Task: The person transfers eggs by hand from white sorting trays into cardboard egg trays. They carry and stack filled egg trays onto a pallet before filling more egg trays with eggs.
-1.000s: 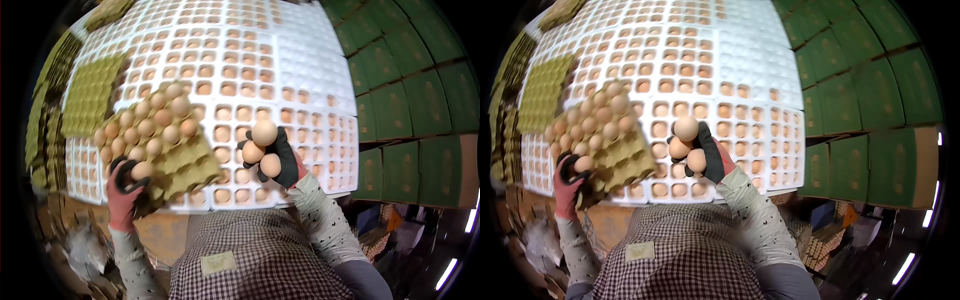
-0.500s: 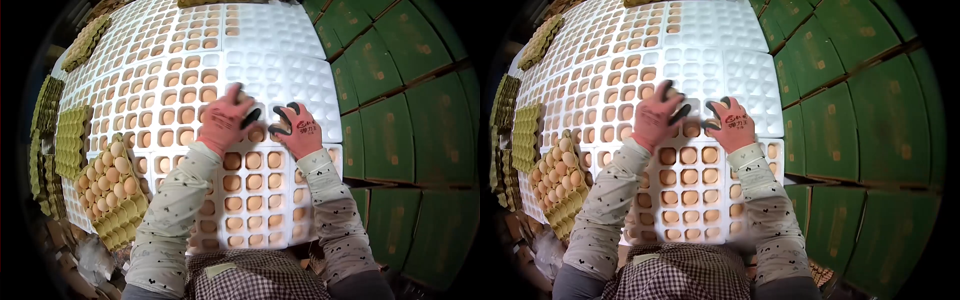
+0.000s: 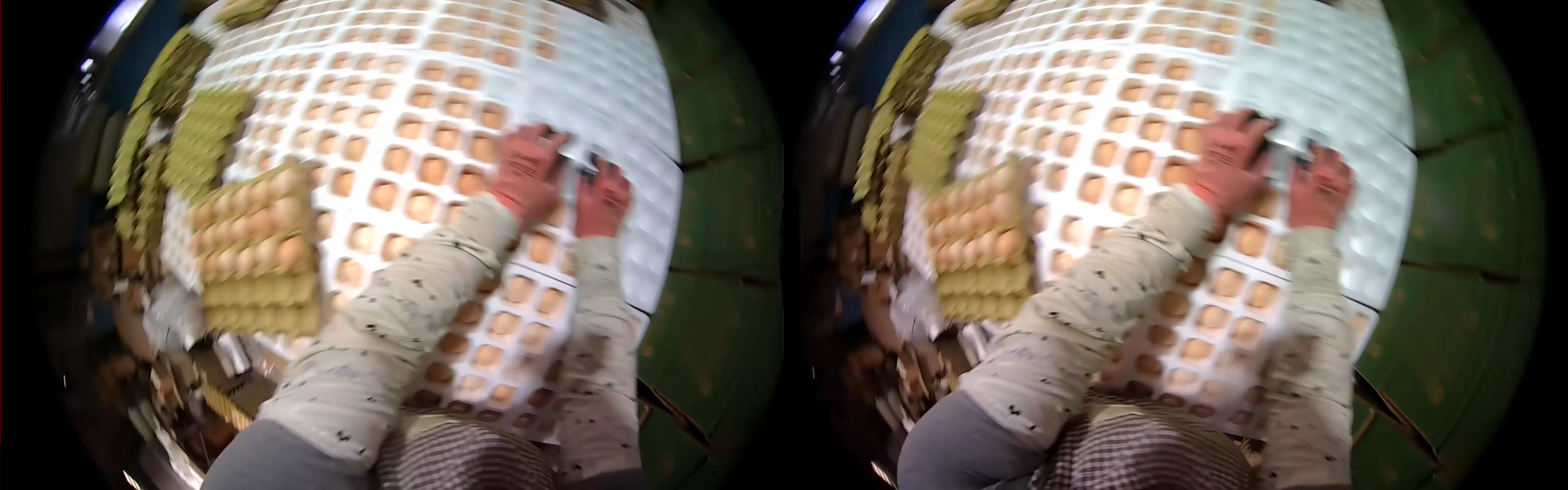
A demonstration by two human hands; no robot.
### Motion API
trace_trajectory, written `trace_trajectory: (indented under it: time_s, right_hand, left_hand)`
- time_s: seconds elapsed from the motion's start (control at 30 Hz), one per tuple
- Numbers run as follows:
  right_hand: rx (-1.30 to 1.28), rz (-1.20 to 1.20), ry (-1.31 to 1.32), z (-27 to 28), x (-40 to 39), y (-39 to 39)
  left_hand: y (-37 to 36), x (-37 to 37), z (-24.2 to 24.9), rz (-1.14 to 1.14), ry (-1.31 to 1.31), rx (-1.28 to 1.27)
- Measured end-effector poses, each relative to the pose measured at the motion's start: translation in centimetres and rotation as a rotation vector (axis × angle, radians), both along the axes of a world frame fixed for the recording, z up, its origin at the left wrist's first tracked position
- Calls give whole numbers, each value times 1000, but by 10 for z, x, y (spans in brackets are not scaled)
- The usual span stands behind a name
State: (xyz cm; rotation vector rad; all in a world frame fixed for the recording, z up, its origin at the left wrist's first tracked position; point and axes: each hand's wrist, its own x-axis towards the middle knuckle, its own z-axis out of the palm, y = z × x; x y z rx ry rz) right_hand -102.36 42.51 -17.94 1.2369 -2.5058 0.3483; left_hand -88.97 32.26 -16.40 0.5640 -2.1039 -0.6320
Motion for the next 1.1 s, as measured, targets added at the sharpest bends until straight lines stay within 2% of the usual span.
trace_trajectory:
  time_s: [0.03,0.07,0.13,0.17,0.2,0.23,0.27,0.3,0.33,0.37,0.43,0.5,0.57,0.63,0.7,0.73,0.77,0.83,0.87,0.9,0.97,1.07,1.1]
  right_hand:
    - [-57,46,-24,-6,-5,3]
    - [-62,20,-69,-5,-6,6]
    - [-59,-18,-112,0,2,7]
    - [-47,-33,-111,7,9,7]
    - [-179,151,-554,57,50,-3]
    - [-346,354,-712,71,89,-9]
    - [-238,476,-892,103,134,-14]
    - [-69,515,-999,130,184,-22]
    - [55,628,-1129,148,228,-29]
    - [112,705,-944,155,268,-39]
    - [221,855,-561,143,334,-61]
    - [187,890,-98,102,371,-77]
    - [212,877,-217,108,380,-90]
    - [157,684,-807,120,366,-84]
    - [-204,353,-1730,120,354,-82]
    - [-307,238,-1889,143,372,-82]
    - [-208,287,-1948,123,360,-84]
    - [187,609,-1024,123,385,-102]
    - [307,658,-493,131,408,-105]
    - [403,594,-363,129,425,-109]
    - [495,542,-334,140,434,-119]
    - [345,623,-463,137,450,-119]
    - [402,619,-373,139,462,-119]
  left_hand:
    - [9,20,19,-23,-17,109]
    - [15,51,44,-166,-71,244]
    - [30,130,87,-267,-63,272]
    - [18,179,108,-352,-146,300]
    - [5,233,128,-250,-175,236]
    - [-13,288,131,-127,-245,304]
    - [-30,338,156,12,-271,351]
    - [-51,386,159,147,-371,382]
    - [-68,439,161,264,-598,147]
    - [-77,473,174,348,-942,-45]
    - [-92,540,161,359,-1224,-87]
    - [-95,563,143,312,-1166,-9]
    - [-100,576,131,276,-1077,-95]
    - [-109,594,130,242,-951,62]
    - [-110,613,110,193,-29,694]
    - [-118,619,115,154,224,1035]
    - [-124,621,108,115,280,980]
    - [-120,609,106,67,-284,368]
    - [-114,592,109,75,-513,162]
    - [-106,577,111,81,-739,-49]
    - [-100,569,94,159,-829,-213]
    - [-107,574,115,131,-619,72]
    - [-106,573,120,149,-545,213]
